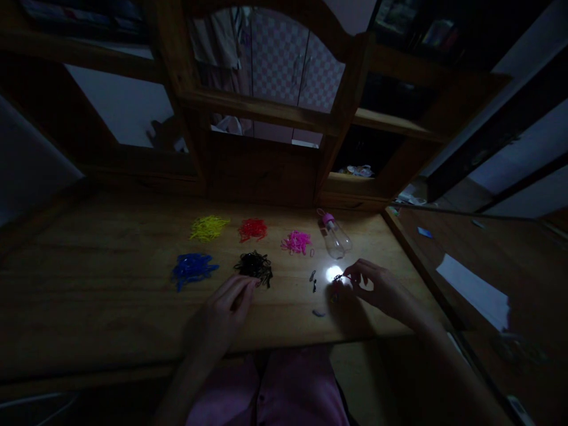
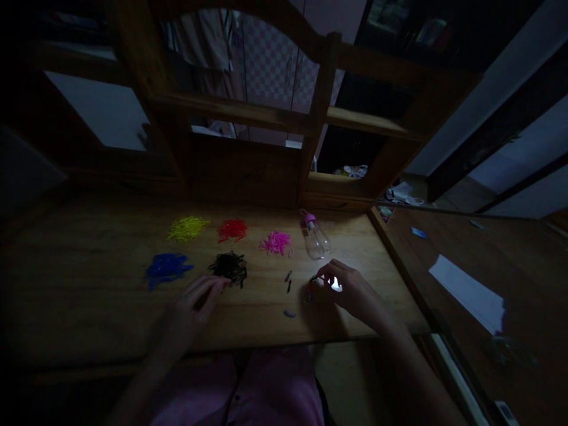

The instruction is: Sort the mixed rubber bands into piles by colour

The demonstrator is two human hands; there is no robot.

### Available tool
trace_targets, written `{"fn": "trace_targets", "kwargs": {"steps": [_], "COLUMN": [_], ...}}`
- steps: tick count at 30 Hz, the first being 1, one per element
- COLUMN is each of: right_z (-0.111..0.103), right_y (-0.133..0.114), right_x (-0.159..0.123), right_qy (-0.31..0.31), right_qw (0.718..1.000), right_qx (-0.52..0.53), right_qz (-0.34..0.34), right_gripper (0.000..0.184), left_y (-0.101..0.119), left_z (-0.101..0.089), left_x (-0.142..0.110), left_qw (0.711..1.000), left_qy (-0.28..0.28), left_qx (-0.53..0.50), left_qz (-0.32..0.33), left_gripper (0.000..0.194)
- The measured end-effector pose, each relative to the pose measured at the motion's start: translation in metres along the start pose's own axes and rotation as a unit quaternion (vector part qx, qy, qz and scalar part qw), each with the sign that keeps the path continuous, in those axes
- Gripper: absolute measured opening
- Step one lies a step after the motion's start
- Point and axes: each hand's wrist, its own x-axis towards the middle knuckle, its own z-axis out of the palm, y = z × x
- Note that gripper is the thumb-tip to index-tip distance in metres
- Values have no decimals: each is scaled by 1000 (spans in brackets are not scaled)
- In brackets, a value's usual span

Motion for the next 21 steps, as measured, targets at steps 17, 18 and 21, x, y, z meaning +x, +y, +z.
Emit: {"fn": "trace_targets", "kwargs": {"steps": [17,18,21], "right_z": [23,24,25], "right_y": [-6,-3,1], "right_x": [12,14,17], "right_qy": [-103,-107,-119], "right_qw": [991,991,989], "right_qx": [-78,-84,-85], "right_qz": [-22,-20,-15], "right_gripper": [17,16,17], "left_y": [-5,-5,-5], "left_z": [4,4,4], "left_x": [-4,-4,-4], "left_qw": [999,999,998], "left_qy": [-17,-18,-27], "left_qx": [39,39,32], "left_qz": [29,31,36], "left_gripper": [24,24,24]}}
